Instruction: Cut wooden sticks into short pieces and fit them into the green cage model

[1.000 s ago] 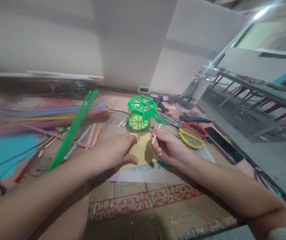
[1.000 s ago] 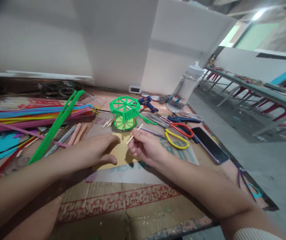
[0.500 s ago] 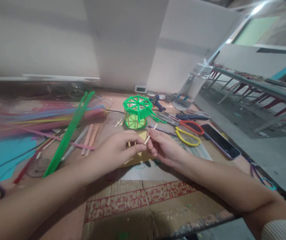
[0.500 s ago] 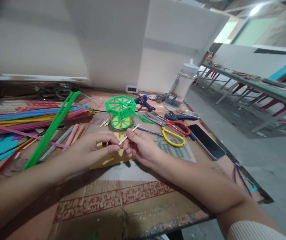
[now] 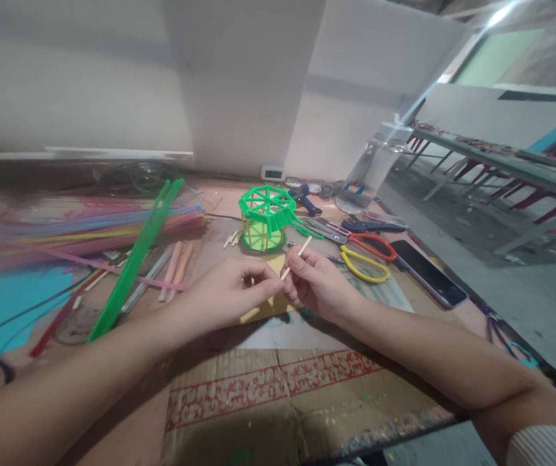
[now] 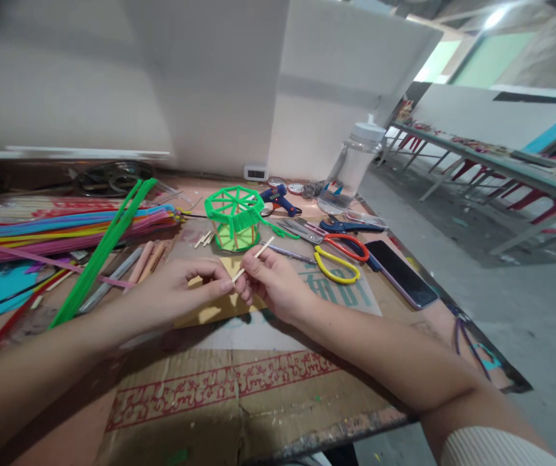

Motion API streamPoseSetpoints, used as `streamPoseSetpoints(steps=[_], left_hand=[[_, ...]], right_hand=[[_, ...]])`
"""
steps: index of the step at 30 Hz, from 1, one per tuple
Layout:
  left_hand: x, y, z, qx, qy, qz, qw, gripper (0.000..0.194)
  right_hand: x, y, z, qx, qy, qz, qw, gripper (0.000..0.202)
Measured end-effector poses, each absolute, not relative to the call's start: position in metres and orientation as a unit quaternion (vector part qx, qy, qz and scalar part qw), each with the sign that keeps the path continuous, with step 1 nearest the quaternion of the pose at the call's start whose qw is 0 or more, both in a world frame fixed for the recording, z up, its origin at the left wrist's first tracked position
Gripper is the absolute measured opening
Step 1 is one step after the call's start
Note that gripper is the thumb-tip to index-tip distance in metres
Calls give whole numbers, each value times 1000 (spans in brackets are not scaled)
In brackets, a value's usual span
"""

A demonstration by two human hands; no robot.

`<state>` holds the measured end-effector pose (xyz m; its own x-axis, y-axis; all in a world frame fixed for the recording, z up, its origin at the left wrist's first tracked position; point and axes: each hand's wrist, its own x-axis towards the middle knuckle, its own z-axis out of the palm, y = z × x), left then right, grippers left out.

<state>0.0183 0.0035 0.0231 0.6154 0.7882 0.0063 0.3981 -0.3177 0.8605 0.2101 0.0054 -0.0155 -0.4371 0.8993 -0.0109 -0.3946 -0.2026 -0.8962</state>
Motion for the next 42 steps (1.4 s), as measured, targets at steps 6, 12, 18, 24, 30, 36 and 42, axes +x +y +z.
streamPoseSetpoints(steps=[6,12,18,24,30,36,42], left_hand=[[16,9,15,733,346,219,543,34],[13,14,9,732,325,210,561,38],[14,7,15,696,374,177,587,36],[18,12,21,730,333,214,557,31],[18,14,23,735,335,209,551,26],[17,15,20,749,320,219,537,23],[2,22,14,842,456,122,259,26]], right_hand=[[210,5,-14,-278,-448,725,444,38],[211,5,-10,-270,-417,749,438,35],[213,6,-11,-273,-409,747,449,30],[213,5,-12,-256,-419,751,442,28],[214,6,-7,-266,-399,763,434,17],[215,5,-5,-261,-392,773,425,14],[222,14,-7,-335,-561,616,439,22]])
